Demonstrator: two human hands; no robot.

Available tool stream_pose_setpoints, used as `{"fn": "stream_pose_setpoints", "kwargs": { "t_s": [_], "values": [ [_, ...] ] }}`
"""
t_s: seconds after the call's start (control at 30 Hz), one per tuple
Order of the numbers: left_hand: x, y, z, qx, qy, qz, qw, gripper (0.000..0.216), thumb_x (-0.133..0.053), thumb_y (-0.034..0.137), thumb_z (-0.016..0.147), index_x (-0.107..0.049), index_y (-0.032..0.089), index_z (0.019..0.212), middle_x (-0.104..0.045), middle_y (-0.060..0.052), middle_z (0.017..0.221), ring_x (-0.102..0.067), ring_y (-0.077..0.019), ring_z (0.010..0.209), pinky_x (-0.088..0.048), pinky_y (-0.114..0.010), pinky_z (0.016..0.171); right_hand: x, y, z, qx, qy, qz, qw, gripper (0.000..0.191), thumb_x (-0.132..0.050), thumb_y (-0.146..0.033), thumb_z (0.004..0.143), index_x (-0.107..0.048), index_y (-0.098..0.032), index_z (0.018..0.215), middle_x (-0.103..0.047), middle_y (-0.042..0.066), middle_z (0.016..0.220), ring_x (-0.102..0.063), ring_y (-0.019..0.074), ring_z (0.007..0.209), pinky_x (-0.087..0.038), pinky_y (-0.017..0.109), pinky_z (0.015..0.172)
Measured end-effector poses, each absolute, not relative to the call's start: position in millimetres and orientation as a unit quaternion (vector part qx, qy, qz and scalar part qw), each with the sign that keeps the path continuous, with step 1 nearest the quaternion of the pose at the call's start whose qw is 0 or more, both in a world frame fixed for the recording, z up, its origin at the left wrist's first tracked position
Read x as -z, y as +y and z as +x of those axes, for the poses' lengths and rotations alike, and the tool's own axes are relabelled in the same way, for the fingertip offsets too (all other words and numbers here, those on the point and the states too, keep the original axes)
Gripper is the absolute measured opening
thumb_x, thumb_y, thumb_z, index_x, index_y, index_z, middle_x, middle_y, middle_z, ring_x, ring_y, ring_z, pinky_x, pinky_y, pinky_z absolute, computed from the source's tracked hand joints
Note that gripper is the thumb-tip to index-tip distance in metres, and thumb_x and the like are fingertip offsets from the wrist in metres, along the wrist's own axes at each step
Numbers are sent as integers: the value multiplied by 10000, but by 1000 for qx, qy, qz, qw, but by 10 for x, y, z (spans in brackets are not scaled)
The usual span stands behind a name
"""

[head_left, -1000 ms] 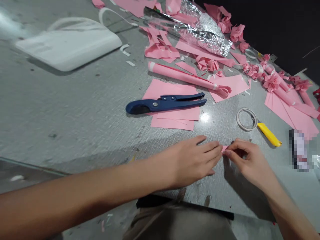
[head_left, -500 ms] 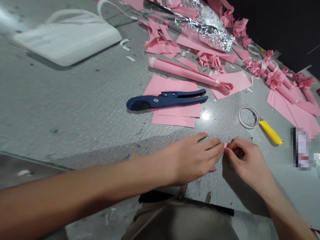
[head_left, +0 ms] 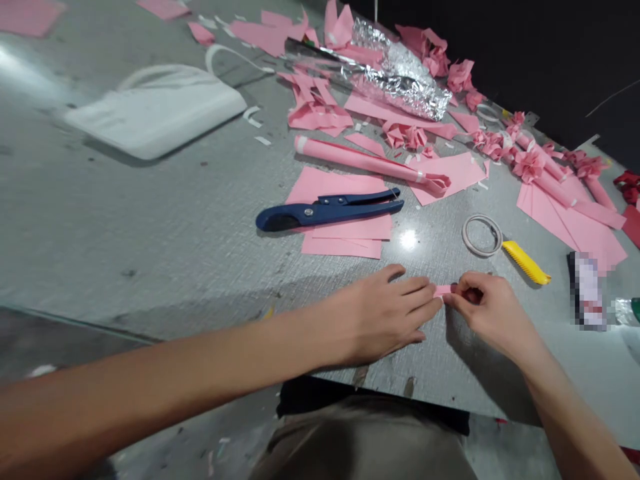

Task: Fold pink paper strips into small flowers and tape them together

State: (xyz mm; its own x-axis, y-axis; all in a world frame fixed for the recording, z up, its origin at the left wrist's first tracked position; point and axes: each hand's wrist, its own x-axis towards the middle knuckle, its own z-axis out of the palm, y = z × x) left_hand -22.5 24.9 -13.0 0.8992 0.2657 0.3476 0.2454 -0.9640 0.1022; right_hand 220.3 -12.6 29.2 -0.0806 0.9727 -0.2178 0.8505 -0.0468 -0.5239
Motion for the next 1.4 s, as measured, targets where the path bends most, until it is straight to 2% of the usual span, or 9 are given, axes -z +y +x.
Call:
{"fn": "stream_pose_setpoints", "kwargs": {
  "t_s": [0.2,0.4,0.53,0.77,0.9,1.07,1.17,1.27,1.4],
  "values": [
    [127,254,-185,-158,140,977,30,404,-664,404,1123,-667,114,1405,-785,-124,1342,-709,-267,1238,-497,-402,971,-305,-89,2299,-295,-686,-657,105,258,-716,-173,927,-622,-231,694,-642,-2,663,-524,175,632,-321,317,613],
    [6,309,-103,-135,133,981,33,151,-660,274,1102,-726,139,1119,-782,-88,1082,-714,-249,986,-498,-383,848,-325,-52,2646,-293,-698,-647,92,196,-696,-161,893,-669,-220,709,-655,-3,666,-531,165,618,-326,310,595],
    [-111,412,22,-134,110,984,37,177,-657,219,1095,-705,157,936,-734,-54,960,-679,-222,885,-490,-374,797,-313,-59,2750,-314,-685,-650,98,224,-711,-164,900,-654,-225,692,-655,-1,674,-542,174,630,-324,317,592],
    [36,608,291,-162,27,985,55,99,-655,117,1046,-711,156,975,-741,-47,892,-669,-216,838,-517,-366,744,-277,-136,2727,-296,-693,-641,148,222,-712,-130,904,-661,-236,716,-675,1,669,-539,177,615,-344,333,600],
    [120,618,265,-182,14,982,50,229,-603,74,1046,-710,102,1246,-789,-79,1044,-708,-239,950,-553,-393,823,-326,-178,2729,-324,-681,-632,177,228,-665,-168,975,-667,-240,758,-692,5,713,-575,183,648,-389,335,611],
    [111,554,197,-174,39,981,72,226,-641,208,1112,-723,113,1300,-804,-107,1153,-734,-249,1057,-541,-390,924,-389,-245,2704,-318,-707,-604,188,202,-596,-195,1057,-719,-237,903,-706,21,790,-624,188,695,-444,341,647],
    [116,507,183,-176,52,979,87,300,-615,323,1149,-729,135,1353,-780,-134,1390,-708,-254,1290,-518,-368,1029,-388,-265,2698,-300,-739,-581,164,186,-586,-177,1075,-735,-235,980,-718,23,853,-657,186,734,-471,337,685],
    [167,456,178,-179,69,977,92,329,-579,290,1154,-718,155,1420,-709,-117,1555,-637,-234,1454,-503,-347,1104,-393,-250,2704,-292,-752,-570,153,177,-591,-183,1091,-727,-236,991,-711,21,880,-661,178,756,-486,327,702],
    [286,381,176,-183,92,973,107,411,-621,310,1117,-680,161,1495,-674,-126,1599,-585,-261,1530,-478,-398,1206,-431,-214,2695,-287,-756,-572,140,180,-592,-185,1100,-717,-232,980,-708,22,894,-663,170,763,-490,316,692]
  ]
}}
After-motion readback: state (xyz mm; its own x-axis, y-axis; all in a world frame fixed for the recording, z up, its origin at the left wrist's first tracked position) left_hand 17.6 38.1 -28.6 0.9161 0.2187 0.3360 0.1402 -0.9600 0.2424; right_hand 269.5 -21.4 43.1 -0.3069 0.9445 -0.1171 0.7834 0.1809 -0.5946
